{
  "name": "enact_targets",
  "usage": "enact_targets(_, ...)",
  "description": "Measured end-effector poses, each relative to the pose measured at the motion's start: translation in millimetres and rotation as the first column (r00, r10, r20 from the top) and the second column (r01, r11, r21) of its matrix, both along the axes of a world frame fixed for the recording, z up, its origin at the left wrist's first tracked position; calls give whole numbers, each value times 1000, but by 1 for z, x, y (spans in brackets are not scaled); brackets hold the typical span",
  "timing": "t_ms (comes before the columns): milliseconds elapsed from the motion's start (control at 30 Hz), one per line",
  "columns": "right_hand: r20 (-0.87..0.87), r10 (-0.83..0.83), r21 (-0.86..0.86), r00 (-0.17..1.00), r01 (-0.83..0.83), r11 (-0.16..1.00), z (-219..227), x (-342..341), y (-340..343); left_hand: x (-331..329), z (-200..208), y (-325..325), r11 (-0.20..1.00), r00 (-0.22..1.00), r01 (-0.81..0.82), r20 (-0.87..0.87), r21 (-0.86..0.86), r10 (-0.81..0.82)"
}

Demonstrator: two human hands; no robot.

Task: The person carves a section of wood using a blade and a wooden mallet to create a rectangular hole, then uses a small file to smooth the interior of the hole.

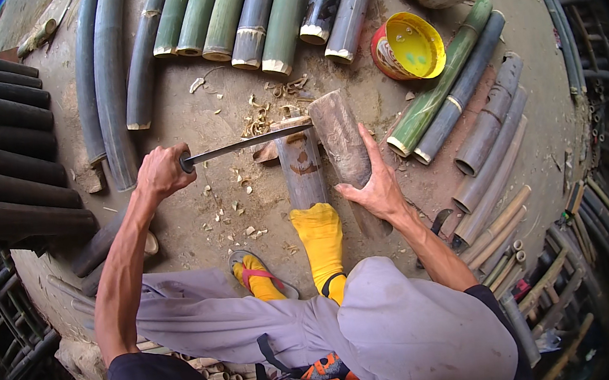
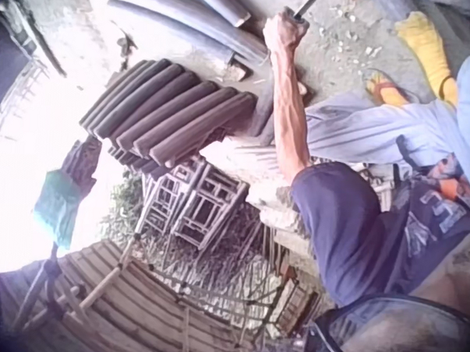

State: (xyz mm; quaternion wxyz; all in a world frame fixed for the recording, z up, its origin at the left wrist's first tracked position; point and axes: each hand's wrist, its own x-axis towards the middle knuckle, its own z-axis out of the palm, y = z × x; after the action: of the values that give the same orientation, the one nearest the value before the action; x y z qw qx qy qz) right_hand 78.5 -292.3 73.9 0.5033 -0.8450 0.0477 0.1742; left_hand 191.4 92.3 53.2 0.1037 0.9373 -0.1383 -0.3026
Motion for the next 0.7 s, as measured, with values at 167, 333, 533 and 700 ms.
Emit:
enact_targets(167,-44,1,27,999,0,1000,2,-1,-3,-2,-1,2,1000,1000,-19,-10,-19,18)
enact_targets(333,5,4,3,1000,-4,1000,-2,-3,-1,-1,-2,2,1000,1000,-18,-18,0,18)
enact_targets(533,19,13,-13,1000,-13,1000,-5,-4,-2,-2,-2,0,1000,1000,-15,-8,-7,15)
enact_targets(700,15,32,-18,999,-31,999,0,-1,-4,-7,-5,-3,998,999,-39,-20,51,40)
